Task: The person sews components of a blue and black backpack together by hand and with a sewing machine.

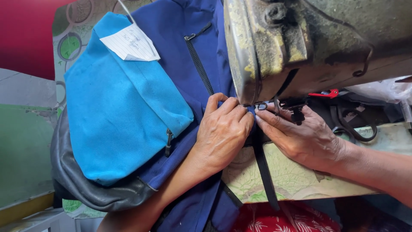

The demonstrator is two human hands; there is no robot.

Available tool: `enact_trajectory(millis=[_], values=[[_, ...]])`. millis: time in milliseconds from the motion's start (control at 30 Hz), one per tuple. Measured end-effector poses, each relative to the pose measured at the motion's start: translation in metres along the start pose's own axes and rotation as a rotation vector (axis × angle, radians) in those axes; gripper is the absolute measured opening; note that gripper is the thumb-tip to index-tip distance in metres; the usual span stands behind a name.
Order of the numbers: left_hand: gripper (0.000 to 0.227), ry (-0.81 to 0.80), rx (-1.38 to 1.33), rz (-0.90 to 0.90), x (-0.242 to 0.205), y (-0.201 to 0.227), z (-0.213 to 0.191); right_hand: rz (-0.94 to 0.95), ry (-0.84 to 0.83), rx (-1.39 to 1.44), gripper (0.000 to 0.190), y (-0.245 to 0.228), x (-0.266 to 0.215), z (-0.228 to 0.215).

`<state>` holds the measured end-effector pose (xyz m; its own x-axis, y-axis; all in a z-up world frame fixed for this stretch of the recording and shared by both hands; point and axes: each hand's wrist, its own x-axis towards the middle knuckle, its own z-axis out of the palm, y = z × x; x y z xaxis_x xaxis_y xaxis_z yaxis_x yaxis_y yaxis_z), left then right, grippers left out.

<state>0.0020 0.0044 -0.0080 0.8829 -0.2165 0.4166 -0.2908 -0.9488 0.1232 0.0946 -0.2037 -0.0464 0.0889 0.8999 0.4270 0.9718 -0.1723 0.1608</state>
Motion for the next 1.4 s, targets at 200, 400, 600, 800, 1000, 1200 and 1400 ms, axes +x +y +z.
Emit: enact_trajectory(millis=[200,400,600,800,1000,1200,1400], values=[[0.025,0.036,0.017,-0.003,0.005,0.005,-0.011,-0.05,0.033,0.036,0.032,0.007,0.005,-0.006],[0.026,0.078,-0.005,-0.011,0.008,0.005,-0.013,-0.062,0.062,0.181,0.019,0.007,0.008,-0.006],[0.025,0.046,-0.015,-0.014,0.007,0.005,-0.013,-0.039,0.047,0.123,0.025,0.006,0.007,-0.006],[0.027,0.0,0.015,0.011,0.005,0.005,-0.008,-0.03,0.045,0.122,0.028,0.006,0.005,-0.004],[0.028,-0.081,0.03,0.011,0.0,0.002,0.001,-0.023,0.057,0.114,0.03,0.005,0.003,-0.001],[0.03,-0.036,0.022,0.023,0.0,0.001,-0.001,-0.022,0.045,0.062,0.032,0.005,0.005,-0.003],[0.031,-0.083,0.013,-0.005,-0.003,0.001,0.006,-0.006,0.094,0.102,0.029,0.004,0.007,-0.002]])
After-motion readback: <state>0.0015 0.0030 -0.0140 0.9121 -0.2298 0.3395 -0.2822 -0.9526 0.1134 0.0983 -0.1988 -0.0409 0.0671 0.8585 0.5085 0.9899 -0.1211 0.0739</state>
